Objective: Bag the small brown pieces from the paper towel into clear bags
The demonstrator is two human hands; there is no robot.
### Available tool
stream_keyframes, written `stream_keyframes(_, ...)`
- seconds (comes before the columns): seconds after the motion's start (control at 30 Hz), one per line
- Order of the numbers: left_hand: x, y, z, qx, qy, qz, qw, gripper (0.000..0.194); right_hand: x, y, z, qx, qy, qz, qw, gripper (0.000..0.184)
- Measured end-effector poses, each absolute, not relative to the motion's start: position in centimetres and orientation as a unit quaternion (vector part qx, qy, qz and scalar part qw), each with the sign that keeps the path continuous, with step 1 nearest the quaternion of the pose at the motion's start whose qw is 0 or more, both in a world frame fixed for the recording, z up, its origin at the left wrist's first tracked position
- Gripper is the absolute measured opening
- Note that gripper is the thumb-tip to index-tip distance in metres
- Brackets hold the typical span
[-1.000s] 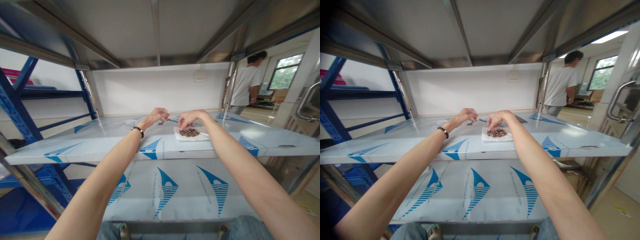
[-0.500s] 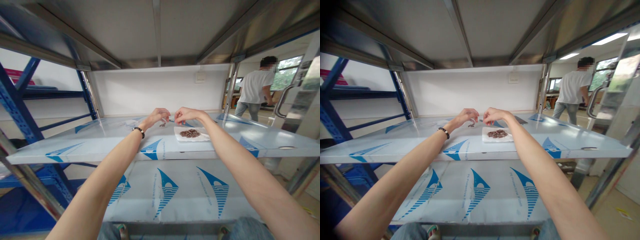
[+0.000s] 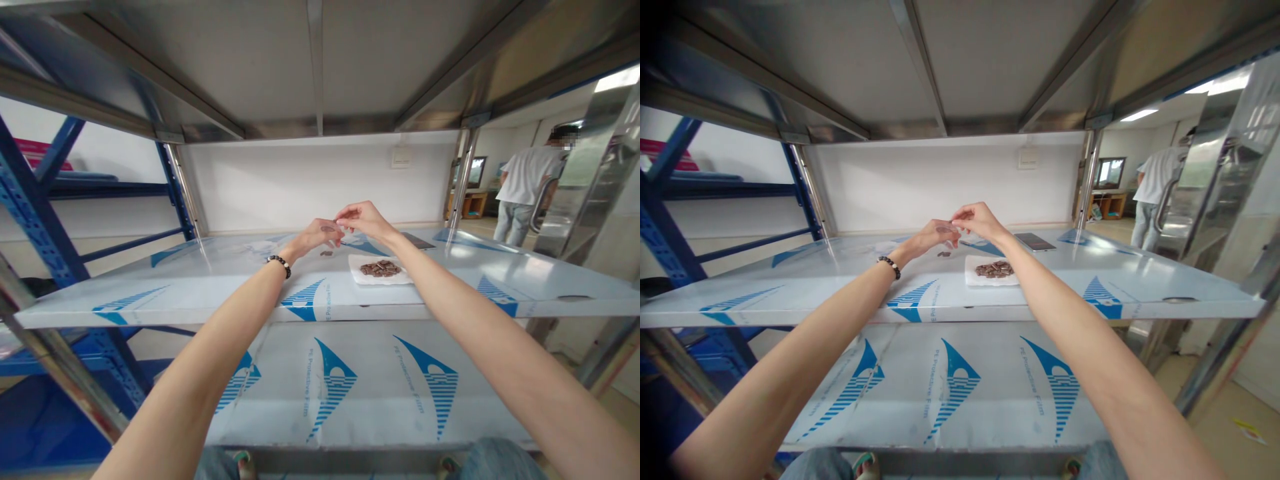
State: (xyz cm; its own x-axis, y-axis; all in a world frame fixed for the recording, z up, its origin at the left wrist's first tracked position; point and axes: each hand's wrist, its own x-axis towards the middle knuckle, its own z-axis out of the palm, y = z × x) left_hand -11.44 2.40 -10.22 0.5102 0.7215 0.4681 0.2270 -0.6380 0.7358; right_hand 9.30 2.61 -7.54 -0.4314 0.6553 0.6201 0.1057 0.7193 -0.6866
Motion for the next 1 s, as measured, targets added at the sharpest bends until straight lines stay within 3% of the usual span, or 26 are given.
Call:
stream_keyframes(0.23,-10.9,1.3,-9.9,0.811,0.295,0.403,0.304,0.026,9.5,2.6,-7.7,-0.253,-0.805,0.253,0.473,0.029)
stream_keyframes(0.53,-10.9,1.7,-10.0,0.796,0.286,0.417,0.332,0.025,9.3,2.1,-7.8,-0.236,-0.857,0.239,0.391,0.043)
stream_keyframes(0.77,-11.0,2.3,-10.3,0.793,0.284,0.387,0.375,0.025,9.0,3.7,-8.3,-0.25,-0.852,0.17,0.428,0.03)
stream_keyframes(1.0,-11.0,2.1,-10.2,0.791,0.279,0.378,0.391,0.023,8.8,3.4,-8.4,-0.23,-0.848,0.224,0.421,0.018)
